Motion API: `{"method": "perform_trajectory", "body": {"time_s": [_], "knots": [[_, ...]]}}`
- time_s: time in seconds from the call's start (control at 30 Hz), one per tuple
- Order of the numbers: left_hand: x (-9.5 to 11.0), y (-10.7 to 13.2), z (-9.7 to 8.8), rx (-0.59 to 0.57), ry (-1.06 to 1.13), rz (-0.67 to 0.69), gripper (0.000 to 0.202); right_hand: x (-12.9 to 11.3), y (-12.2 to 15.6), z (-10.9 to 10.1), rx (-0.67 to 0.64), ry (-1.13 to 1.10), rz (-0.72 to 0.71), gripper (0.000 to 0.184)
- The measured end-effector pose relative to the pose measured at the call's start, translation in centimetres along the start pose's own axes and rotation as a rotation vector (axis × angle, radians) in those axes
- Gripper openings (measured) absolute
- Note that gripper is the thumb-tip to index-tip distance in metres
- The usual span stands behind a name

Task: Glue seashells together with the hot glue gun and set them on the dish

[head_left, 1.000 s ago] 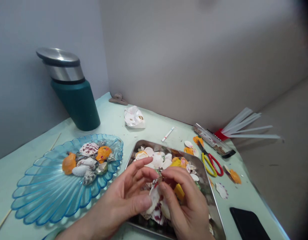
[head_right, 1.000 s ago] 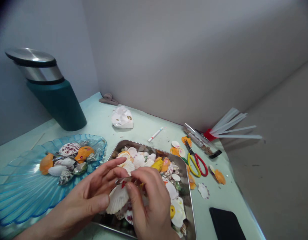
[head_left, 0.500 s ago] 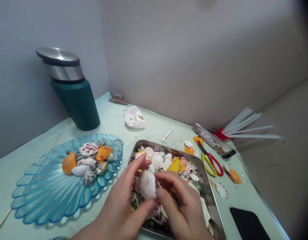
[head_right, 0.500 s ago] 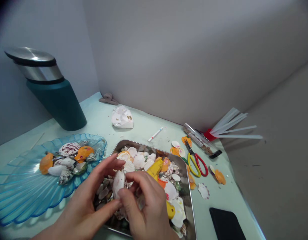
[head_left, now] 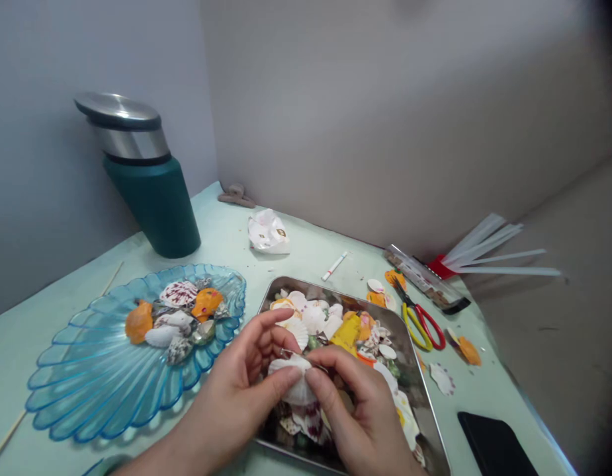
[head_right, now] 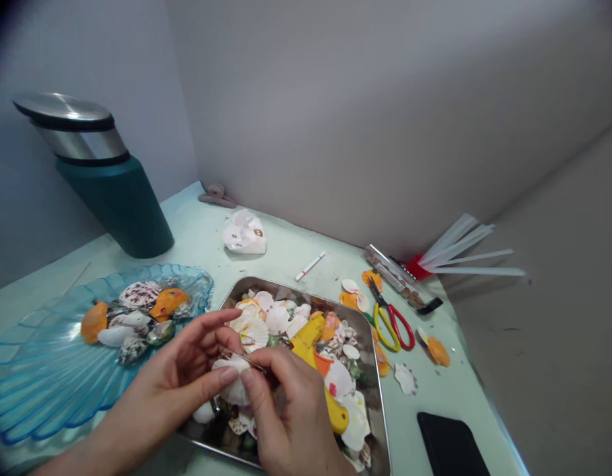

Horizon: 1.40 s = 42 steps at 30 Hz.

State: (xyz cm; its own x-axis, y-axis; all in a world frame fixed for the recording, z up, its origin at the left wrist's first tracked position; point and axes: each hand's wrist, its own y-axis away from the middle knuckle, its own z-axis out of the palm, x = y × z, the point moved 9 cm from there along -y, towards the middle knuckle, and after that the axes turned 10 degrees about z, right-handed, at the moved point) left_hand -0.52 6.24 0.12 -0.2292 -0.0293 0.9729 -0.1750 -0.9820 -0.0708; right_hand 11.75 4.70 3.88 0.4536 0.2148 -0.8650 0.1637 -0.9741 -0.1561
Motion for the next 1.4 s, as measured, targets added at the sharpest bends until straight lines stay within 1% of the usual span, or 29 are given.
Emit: {"method": "perform_trajectory", "body": {"time_s": [0.1, 0.2, 0.3, 0.43, 0.6, 0.73, 0.87, 1.07, 1.23, 1.33, 1.4], "knots": [[-0.3, -0.2, 0.2, -0.014, 0.073, -0.047, 0.039, -0.1, 0.1, 0.0, -0.003, 0.009, -0.016, 0.010], [-0.3, -0.3, 0.0, 0.000, 0.081, -0.053, 0.037, -0.4, 0.1, -0.1, 0.006, 0.019, -0.051, 0.010], [-0.3, -0.3, 0.0, -0.004, 0.075, -0.069, 0.037, -0.4, 0.1, -0.1, -0.020, 0.021, -0.055, 0.010], [-0.4, -0.2, -0.1, -0.014, 0.082, -0.091, 0.039, -0.1, 0.1, 0.2, -0.057, -0.010, 0.000, 0.012], [-0.6, -0.2, -0.4, 0.013, 0.084, -0.089, 0.040, 1.0, 0.1, 0.1, -0.012, -0.041, 0.112, 0.012], [-0.3, -0.2, -0.3, 0.040, 0.076, -0.071, 0.037, 1.1, 0.1, 0.1, -0.005, -0.034, 0.108, 0.016], [-0.1, -0.2, 0.0, 0.029, 0.061, -0.060, 0.033, 1.4, 0.0, 0.0, 0.003, -0.030, 0.129, 0.017], [-0.4, -0.1, -0.4, 0.037, 0.059, -0.076, 0.036, 0.8, -0.1, 0.1, -0.008, 0.021, 0.073, 0.014], [-0.5, 0.0, 0.0, 0.009, 0.083, -0.084, 0.036, 0.1, 0.0, 0.3, -0.028, 0.045, 0.007, 0.016], [-0.4, 0.1, -0.1, 0.052, 0.036, -0.049, 0.032, 0.1, 0.0, -0.2, 0.026, 0.066, -0.016, 0.013], [0.0, 0.2, -0.4, 0.100, -0.037, 0.030, 0.036, 0.2, 0.1, -0.8, 0.102, 0.086, -0.019, 0.012]]}}
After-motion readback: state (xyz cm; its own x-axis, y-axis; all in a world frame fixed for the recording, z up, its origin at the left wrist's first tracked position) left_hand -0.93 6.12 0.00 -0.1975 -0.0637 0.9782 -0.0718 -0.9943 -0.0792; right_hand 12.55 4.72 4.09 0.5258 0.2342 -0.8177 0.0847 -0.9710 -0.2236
